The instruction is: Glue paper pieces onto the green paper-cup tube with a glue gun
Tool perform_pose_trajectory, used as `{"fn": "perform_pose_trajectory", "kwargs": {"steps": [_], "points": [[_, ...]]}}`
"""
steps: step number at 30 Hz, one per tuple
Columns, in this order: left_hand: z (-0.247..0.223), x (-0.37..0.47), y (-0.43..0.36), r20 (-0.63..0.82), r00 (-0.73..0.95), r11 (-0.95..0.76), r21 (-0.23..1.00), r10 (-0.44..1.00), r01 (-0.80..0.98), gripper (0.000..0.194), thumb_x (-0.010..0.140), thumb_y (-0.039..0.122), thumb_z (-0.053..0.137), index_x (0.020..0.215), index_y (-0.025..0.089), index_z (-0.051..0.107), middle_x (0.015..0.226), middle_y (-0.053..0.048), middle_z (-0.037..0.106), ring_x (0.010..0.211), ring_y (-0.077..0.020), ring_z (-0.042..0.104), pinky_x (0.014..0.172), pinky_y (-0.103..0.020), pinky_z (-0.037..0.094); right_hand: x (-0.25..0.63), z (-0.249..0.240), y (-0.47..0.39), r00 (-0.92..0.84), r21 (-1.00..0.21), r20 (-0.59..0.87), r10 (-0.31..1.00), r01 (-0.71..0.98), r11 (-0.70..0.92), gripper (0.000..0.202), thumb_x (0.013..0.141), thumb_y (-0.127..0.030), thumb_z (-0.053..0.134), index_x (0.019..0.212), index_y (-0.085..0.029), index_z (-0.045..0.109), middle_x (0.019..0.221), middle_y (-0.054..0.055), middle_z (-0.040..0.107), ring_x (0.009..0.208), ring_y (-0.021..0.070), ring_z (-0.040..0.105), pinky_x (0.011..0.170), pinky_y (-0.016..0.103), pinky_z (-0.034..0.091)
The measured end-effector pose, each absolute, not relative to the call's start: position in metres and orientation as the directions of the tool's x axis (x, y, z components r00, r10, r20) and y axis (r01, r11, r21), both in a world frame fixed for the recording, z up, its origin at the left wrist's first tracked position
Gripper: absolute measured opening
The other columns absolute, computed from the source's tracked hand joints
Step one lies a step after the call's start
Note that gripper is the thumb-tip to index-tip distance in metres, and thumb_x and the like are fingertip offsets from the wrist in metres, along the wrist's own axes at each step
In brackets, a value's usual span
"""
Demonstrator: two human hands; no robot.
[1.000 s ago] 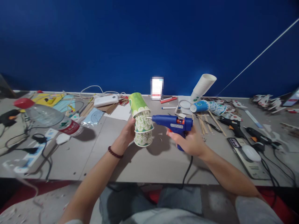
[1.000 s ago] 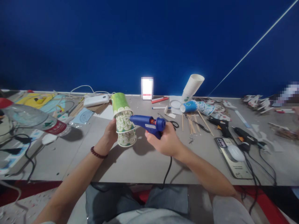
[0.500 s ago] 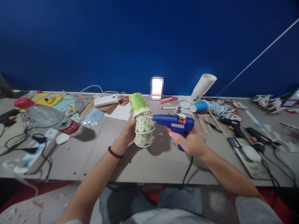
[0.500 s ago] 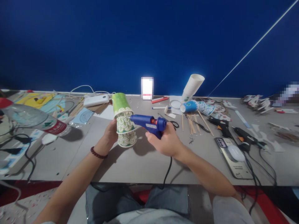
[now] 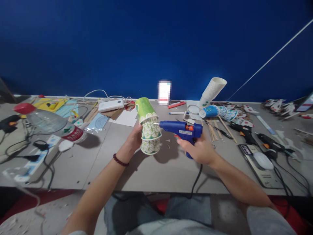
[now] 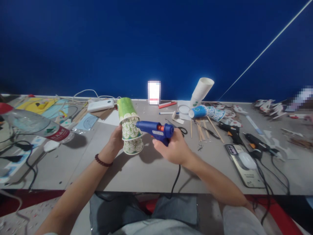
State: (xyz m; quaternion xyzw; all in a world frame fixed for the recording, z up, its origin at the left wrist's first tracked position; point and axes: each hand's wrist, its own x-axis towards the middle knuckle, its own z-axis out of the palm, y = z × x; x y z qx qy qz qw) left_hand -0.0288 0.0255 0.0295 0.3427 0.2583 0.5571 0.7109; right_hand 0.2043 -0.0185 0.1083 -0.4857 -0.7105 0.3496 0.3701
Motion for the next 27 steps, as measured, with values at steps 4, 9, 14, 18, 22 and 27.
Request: {"fn": "perform_pose_trajectory", "kwargs": {"steps": [4, 9, 14, 18, 22, 27], "points": [[0.0312, -0.0282, 0.0247, 0.019, 0.253, 0.147, 0.771, 0.967, -0.62, 0.064, 0.067, 0.048, 0.077, 0.122, 0.021, 0.057, 0.11, -0.006, 0.072, 0.099, -0.0269, 0.068, 0.085, -0.038, 0.054, 0.2051, 0.1087, -0.0193, -0.273, -0.837, 0.208, 0.939, 0.447, 0.315, 0.013, 0.076, -0.026, 0.061, 0.065, -0.019, 0.061, 0.051, -0.002, 0.054, 0.042, 0.0125, 0.05, 0.044, 0.026, 0.046], [0.0341, -0.0277, 0.0242, 0.009, 0.235, 0.142, 0.773, 0.972, -0.618, 0.062, 0.064, 0.048, 0.079, 0.116, 0.02, 0.06, 0.108, -0.006, 0.072, 0.096, -0.0266, 0.068, 0.079, -0.036, 0.055, 0.2058, 0.1101, -0.0207, -0.27, -0.83, 0.207, 0.94, 0.46, 0.315, 0.011, 0.076, -0.026, 0.062, 0.068, -0.02, 0.062, 0.049, -0.002, 0.053, 0.041, 0.0127, 0.049, 0.044, 0.026, 0.045], [0.0333, -0.0277, 0.0245, 0.009, 0.235, 0.14, 0.779, 0.972, -0.611, 0.065, 0.065, 0.049, 0.077, 0.121, 0.02, 0.058, 0.109, -0.007, 0.071, 0.099, -0.0271, 0.067, 0.085, -0.039, 0.054, 0.2063, 0.1084, -0.0214, -0.273, -0.831, 0.206, 0.94, 0.458, 0.315, 0.011, 0.077, -0.027, 0.062, 0.068, -0.02, 0.061, 0.049, -0.003, 0.052, 0.041, 0.0125, 0.049, 0.043, 0.026, 0.044], [0.0315, -0.028, 0.0255, 0.014, 0.219, 0.125, 0.783, 0.976, -0.609, 0.065, 0.066, 0.05, 0.077, 0.12, 0.019, 0.058, 0.11, -0.007, 0.071, 0.1, -0.027, 0.067, 0.086, -0.038, 0.053, 0.207, 0.1073, -0.0209, -0.283, -0.834, 0.189, 0.94, 0.459, 0.306, 0.011, 0.077, -0.028, 0.062, 0.069, -0.02, 0.062, 0.049, -0.003, 0.052, 0.041, 0.0127, 0.049, 0.043, 0.026, 0.045], [0.031, -0.0285, 0.0258, 0.007, 0.215, 0.128, 0.783, 0.977, -0.609, 0.064, 0.065, 0.05, 0.077, 0.119, 0.019, 0.059, 0.108, -0.006, 0.071, 0.097, -0.026, 0.068, 0.084, -0.037, 0.054, 0.2071, 0.1064, -0.0207, -0.274, -0.836, 0.177, 0.945, 0.465, 0.291, 0.012, 0.077, -0.028, 0.062, 0.068, -0.02, 0.062, 0.051, -0.002, 0.054, 0.042, 0.0129, 0.05, 0.043, 0.026, 0.045], [0.0296, -0.0294, 0.0259, 0.01, 0.224, 0.132, 0.781, 0.974, -0.61, 0.061, 0.067, 0.051, 0.076, 0.116, 0.018, 0.062, 0.107, -0.006, 0.072, 0.095, -0.0257, 0.068, 0.088, -0.039, 0.053, 0.2064, 0.106, -0.022, -0.276, -0.834, 0.179, 0.944, 0.467, 0.295, 0.012, 0.077, -0.029, 0.062, 0.068, -0.02, 0.062, 0.049, -0.002, 0.053, 0.042, 0.0127, 0.049, 0.044, 0.026, 0.044]]}}
